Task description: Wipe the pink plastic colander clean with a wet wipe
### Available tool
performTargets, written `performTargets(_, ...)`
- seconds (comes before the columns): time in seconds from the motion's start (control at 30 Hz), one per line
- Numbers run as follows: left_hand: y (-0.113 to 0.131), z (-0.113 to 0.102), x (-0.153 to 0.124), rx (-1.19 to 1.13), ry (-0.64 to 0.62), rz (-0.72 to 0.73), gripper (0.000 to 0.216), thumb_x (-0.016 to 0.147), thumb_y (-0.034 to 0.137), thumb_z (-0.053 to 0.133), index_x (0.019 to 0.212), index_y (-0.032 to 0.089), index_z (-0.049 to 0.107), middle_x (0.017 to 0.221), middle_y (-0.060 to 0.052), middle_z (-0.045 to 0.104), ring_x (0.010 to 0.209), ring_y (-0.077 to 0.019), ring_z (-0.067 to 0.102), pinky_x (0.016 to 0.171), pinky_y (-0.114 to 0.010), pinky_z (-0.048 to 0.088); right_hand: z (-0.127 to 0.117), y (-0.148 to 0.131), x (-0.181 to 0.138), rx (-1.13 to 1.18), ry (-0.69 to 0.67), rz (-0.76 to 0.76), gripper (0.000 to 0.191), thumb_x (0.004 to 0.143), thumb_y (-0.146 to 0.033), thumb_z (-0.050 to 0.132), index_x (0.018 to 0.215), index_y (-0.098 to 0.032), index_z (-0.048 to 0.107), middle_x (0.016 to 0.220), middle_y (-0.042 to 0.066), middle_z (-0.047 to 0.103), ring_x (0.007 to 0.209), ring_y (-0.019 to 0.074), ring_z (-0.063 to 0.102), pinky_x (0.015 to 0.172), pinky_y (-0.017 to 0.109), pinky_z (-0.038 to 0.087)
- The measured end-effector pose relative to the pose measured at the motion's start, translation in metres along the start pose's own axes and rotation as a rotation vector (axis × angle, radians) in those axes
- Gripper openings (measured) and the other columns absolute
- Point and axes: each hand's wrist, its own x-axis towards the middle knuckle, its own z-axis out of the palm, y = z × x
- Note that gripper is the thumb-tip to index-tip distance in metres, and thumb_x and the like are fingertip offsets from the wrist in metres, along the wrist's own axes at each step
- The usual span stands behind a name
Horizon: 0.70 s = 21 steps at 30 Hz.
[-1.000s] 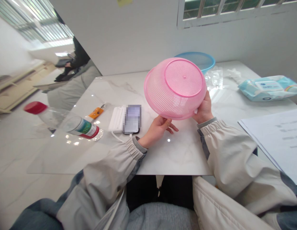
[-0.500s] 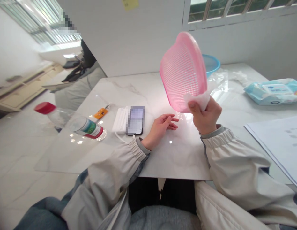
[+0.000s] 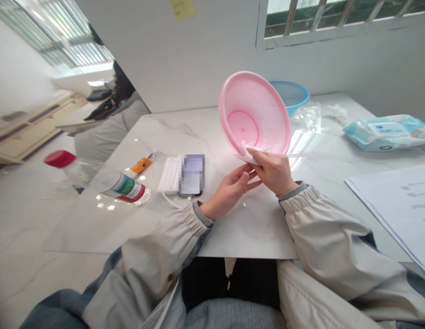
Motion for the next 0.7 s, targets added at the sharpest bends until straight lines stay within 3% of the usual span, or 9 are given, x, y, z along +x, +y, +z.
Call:
performTargets(0.1, 0.0, 0.004, 0.0, -0.066, 0.019, -0.014, 0.061, 0.088, 0.064, 0.089, 0.129, 0.02, 0.077, 0.145, -0.016, 0.07, 0.149, -0.0372, 0.059, 0.122, -0.051, 0.052, 0.002, -0.003, -0.003, -0.266, -0.159, -0.25, 0.01, 0.092, -0.022, 0.075, 0.093, -0.028, 0.083, 0.073, 0.0, 0.075, 0.068, 0.02, 0.068, 0.065, 0.035, 0.05)
performTargets(0.2, 0.001, 0.006, 0.0, -0.109, 0.085, -0.03, 0.061, 0.082, 0.067, 0.094, 0.112, 0.016, 0.079, 0.118, -0.013, 0.077, 0.132, -0.0335, 0.069, 0.117, -0.047, 0.053, 0.006, -0.005, -0.007, -0.477, -0.294, -0.493, 0.026, 0.099, -0.016, 0.059, 0.079, -0.023, 0.074, 0.069, 0.003, 0.072, 0.065, 0.0181, 0.065, 0.06, 0.033, 0.043)
performTargets(0.27, 0.002, 0.005, 0.001, -0.128, 0.136, -0.036, 0.062, 0.08, 0.07, 0.093, 0.103, 0.014, 0.079, 0.105, -0.011, 0.078, 0.124, -0.0314, 0.072, 0.114, -0.045, 0.054, 0.01, -0.006, -0.01, -0.531, -0.357, -0.554, 0.032, 0.101, -0.012, 0.054, 0.077, -0.022, 0.071, 0.07, 0.003, 0.071, 0.065, 0.0169, 0.065, 0.06, 0.031, 0.042)
performTargets(0.4, 0.001, 0.004, 0.005, -0.173, 0.248, -0.004, 0.06, 0.083, 0.068, 0.093, 0.105, 0.014, 0.078, 0.104, -0.012, 0.079, 0.124, -0.0307, 0.074, 0.114, -0.043, 0.055, 0.017, -0.008, -0.017, -0.557, -0.44, -0.572, 0.028, 0.103, -0.016, 0.057, 0.081, -0.02, 0.073, 0.077, 0.006, 0.074, 0.068, 0.0177, 0.064, 0.059, 0.032, 0.041)
performTargets(0.53, -0.005, 0.0, 0.008, -0.179, 0.418, -0.013, 0.059, 0.091, 0.067, 0.086, 0.115, 0.014, 0.076, 0.106, -0.013, 0.081, 0.12, -0.0313, 0.077, 0.112, -0.046, 0.059, 0.02, -0.015, -0.02, -0.539, -0.537, -0.484, 0.018, 0.099, -0.019, 0.063, 0.102, -0.019, 0.081, 0.093, 0.008, 0.08, 0.079, 0.0217, 0.072, 0.064, 0.032, 0.048)
performTargets(0.7, -0.014, -0.01, 0.01, -0.059, 0.495, -0.133, 0.067, 0.097, 0.076, 0.073, 0.108, 0.01, 0.077, 0.1, -0.019, 0.082, 0.116, -0.0358, 0.079, 0.11, -0.051, 0.062, 0.017, -0.025, -0.018, -0.481, -0.614, -0.384, 0.039, 0.1, -0.027, 0.067, 0.137, -0.02, 0.078, 0.129, 0.012, 0.082, 0.107, 0.03, 0.081, 0.08, 0.039, 0.064)
